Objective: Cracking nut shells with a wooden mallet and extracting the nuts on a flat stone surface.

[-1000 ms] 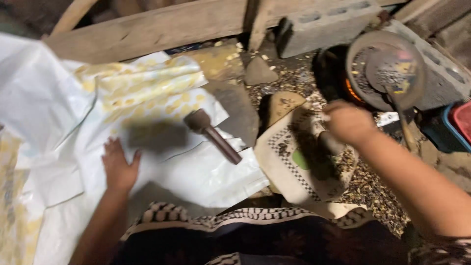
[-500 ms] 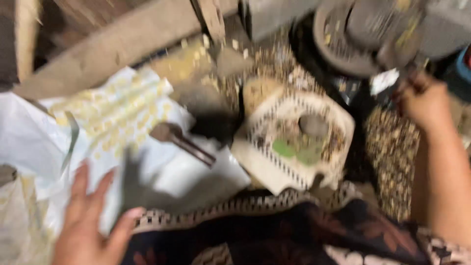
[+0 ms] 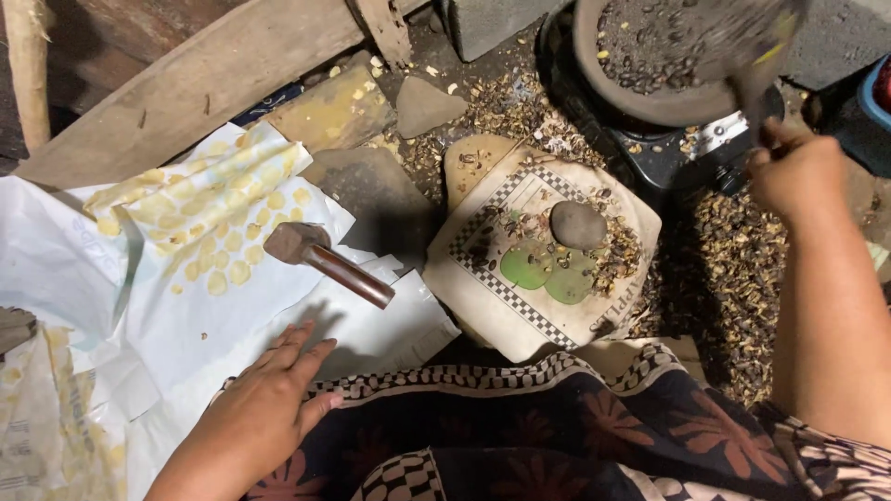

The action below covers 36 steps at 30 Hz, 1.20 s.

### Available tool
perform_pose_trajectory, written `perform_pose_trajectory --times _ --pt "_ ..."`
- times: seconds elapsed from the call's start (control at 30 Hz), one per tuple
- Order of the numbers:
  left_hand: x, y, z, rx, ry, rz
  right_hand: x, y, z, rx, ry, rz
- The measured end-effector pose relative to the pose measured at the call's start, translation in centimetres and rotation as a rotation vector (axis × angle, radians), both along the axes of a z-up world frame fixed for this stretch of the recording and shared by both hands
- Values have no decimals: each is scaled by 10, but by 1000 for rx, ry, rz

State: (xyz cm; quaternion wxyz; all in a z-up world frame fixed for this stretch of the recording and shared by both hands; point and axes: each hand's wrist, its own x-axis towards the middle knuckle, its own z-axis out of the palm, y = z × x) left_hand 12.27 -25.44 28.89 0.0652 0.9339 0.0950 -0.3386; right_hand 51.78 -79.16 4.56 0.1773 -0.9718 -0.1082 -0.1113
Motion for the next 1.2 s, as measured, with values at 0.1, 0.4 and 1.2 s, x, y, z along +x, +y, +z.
perform_pose_trajectory --times 0.1,0.4,1.2 --pt "-2 6 -4 -24 4 53 -9 32 29 542 540 -215" --pt "-10 9 -5 45 121 71 -26 22 57 205 47 61" --pt "-6 13 -13 20 193 78 -45 50 61 113 62 -36"
